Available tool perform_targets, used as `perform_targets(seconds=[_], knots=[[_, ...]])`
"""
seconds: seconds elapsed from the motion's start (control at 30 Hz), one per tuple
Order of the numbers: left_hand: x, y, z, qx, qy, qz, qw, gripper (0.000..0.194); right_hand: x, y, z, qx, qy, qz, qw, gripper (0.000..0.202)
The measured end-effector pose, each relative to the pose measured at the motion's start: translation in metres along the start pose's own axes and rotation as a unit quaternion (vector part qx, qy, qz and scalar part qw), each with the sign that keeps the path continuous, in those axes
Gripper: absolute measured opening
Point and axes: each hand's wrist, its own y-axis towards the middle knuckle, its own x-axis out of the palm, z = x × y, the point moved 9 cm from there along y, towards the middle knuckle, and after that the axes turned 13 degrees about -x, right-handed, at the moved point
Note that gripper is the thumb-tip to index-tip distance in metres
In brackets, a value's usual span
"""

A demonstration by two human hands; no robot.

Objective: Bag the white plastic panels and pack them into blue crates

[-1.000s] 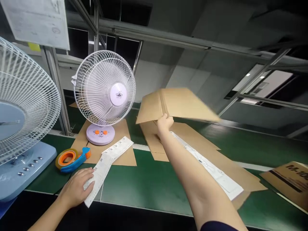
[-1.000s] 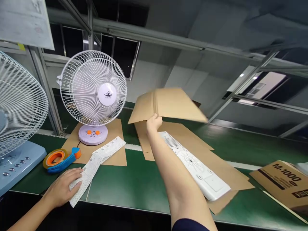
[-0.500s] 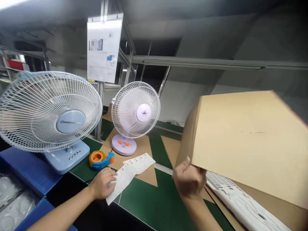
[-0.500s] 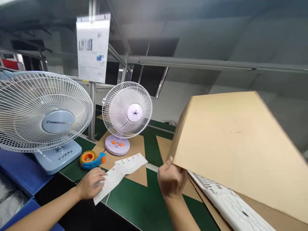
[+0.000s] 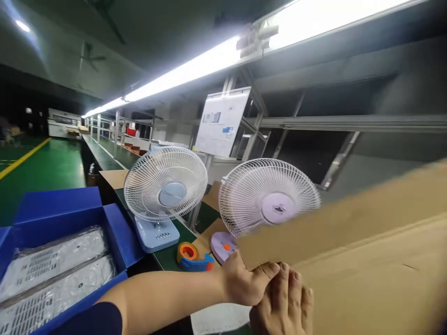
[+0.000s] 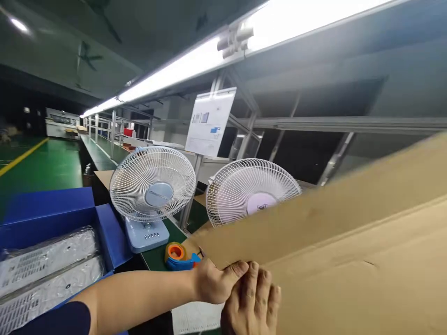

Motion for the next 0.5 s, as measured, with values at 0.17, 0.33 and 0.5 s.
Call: perform_targets(seconds=[0.17, 0.33, 0.5], knots=[[-0.099, -0.029, -0.014, -0.066, 0.035, 0.222, 0.972, 0.066, -0.012, 0.043, -0.032, -0.112, 0.028, -0.009, 0.993, 0.078], [-0.24, -0.135, -0.004, -0.076, 0.06, 0.545, 0.833, 0.059, -0.034, 0.045, -0.065, -0.149, 0.076, -0.007, 0.986, 0.074], [-0.36, -0.265, 0.055, 0.025, 0.052, 0.762, 0.645, 0.049, -0.034, 0.03, -0.088, -0.198, 0.186, 0.017, 0.962, 0.056]])
